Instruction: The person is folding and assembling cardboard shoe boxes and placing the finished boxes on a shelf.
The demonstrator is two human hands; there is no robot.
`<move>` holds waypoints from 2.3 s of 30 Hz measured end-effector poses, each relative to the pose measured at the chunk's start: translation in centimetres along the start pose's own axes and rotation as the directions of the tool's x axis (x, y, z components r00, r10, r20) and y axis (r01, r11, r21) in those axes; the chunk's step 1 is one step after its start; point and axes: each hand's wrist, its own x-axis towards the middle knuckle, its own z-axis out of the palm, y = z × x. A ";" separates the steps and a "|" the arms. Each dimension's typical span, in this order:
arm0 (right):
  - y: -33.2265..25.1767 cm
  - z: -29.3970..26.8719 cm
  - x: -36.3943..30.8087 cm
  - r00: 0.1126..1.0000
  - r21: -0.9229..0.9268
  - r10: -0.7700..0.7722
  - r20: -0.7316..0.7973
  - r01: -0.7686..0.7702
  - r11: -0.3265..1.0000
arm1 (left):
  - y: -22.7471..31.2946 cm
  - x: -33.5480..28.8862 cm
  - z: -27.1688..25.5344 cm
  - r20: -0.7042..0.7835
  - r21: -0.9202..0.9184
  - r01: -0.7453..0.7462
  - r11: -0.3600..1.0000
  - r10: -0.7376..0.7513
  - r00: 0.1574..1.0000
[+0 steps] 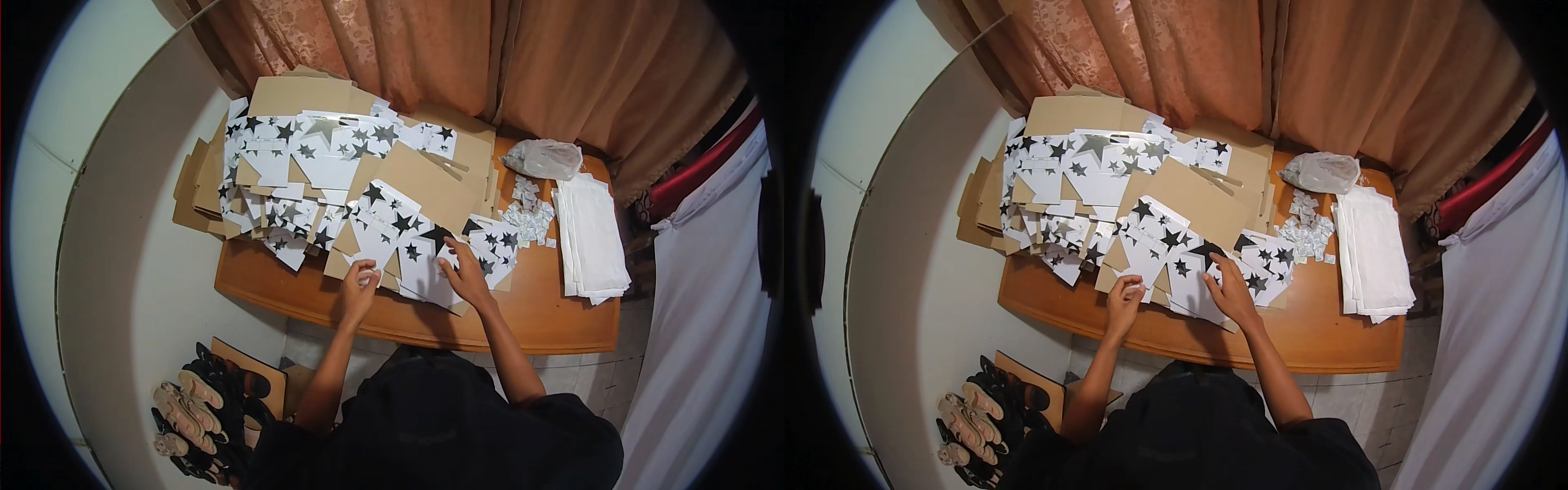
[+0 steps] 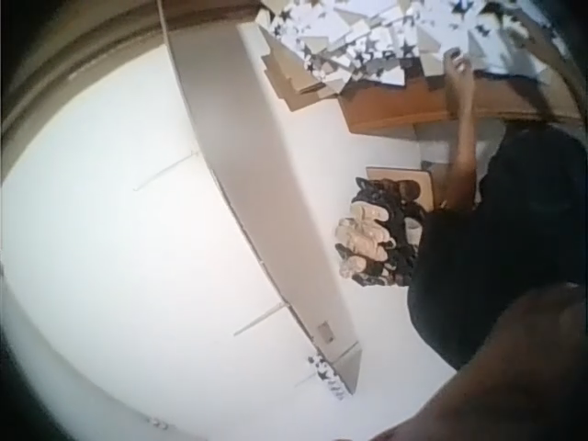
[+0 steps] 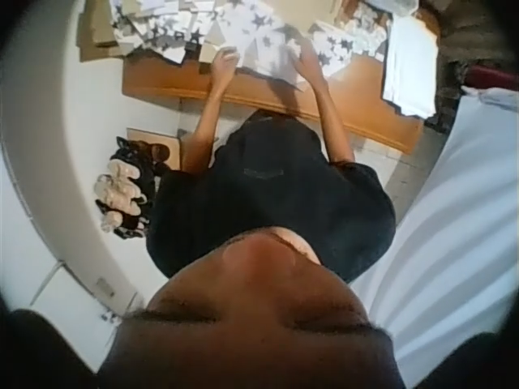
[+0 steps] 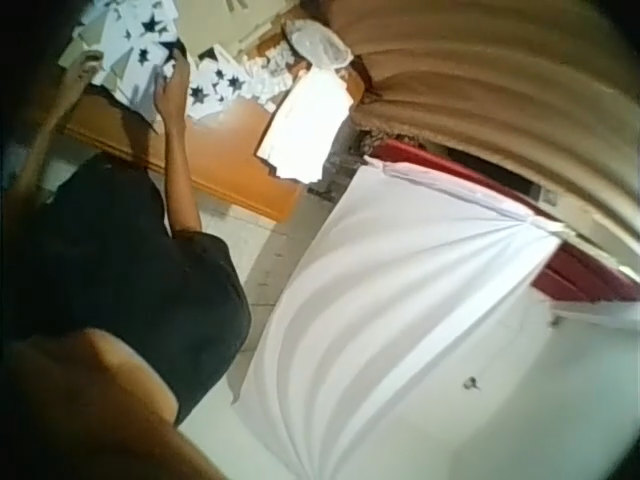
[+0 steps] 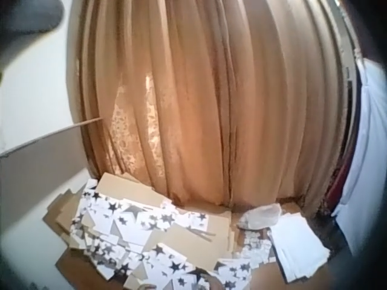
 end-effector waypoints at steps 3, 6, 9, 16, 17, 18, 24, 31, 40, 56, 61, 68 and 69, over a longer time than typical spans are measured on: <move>1.0 -0.1 2.4 0.999 -0.141 -0.046 0.015 0.048 0.989 | 0.2 2.6 0.3 -0.025 0.230 -0.073 0.971 0.080 0.996; 2.1 0.7 3.8 0.998 -0.192 -0.058 0.020 0.061 0.980 | 0.1 4.1 0.5 -0.019 0.442 -0.187 0.877 0.218 0.976; 2.8 1.0 4.8 0.998 -0.262 -0.036 0.051 0.048 0.964 | 0.2 5.5 1.0 0.033 0.613 -0.241 0.752 0.281 0.959; 4.1 2.7 6.2 1.000 -0.364 0.027 0.017 -0.019 0.931 | -1.2 6.1 1.4 0.128 0.783 -0.194 0.592 0.151 0.980; 4.3 2.8 6.2 0.999 -0.364 0.029 0.019 -0.020 0.931 | -1.2 6.2 1.4 0.140 0.780 -0.210 0.590 0.163 0.977; 4.5 3.0 6.3 0.999 -0.375 0.041 -0.002 -0.039 0.926 | -1.2 6.3 1.4 0.149 0.777 -0.226 0.587 0.177 0.973; 5.2 3.4 6.7 0.988 -0.238 0.027 -0.154 -0.063 0.969 | -0.9 6.3 0.9 0.145 0.731 -0.240 0.639 0.198 0.969; 2.0 1.5 6.0 0.988 0.087 0.021 -0.151 -0.008 0.996 | 0.2 5.6 -0.5 0.068 0.689 -0.269 0.674 0.309 0.949; -3.0 -4.7 5.8 0.991 0.557 0.088 -0.102 -0.016 0.830 | 3.9 4.9 -2.0 -0.243 0.338 -0.379 0.861 0.469 0.849; -7.8 -9.7 -0.7 0.888 0.694 0.200 -0.415 0.166 0.701 | 1.8 4.1 4.6 0.284 0.091 -0.452 0.887 0.412 0.866; -7.3 -10.3 -5.2 0.768 0.310 0.222 -0.600 -0.032 0.950 | 3.4 2.1 7.2 0.341 -0.011 -0.279 0.960 0.266 0.901; -2.6 -11.7 -12.9 0.908 0.266 0.286 -0.307 -0.207 0.942 | 9.7 -1.8 10.9 0.406 -0.184 -0.152 0.971 0.216 0.888; -2.4 -11.6 -13.8 0.921 0.445 0.302 -0.247 -0.170 0.879 | 10.4 -2.4 11.5 0.415 -0.179 -0.158 0.971 0.220 0.883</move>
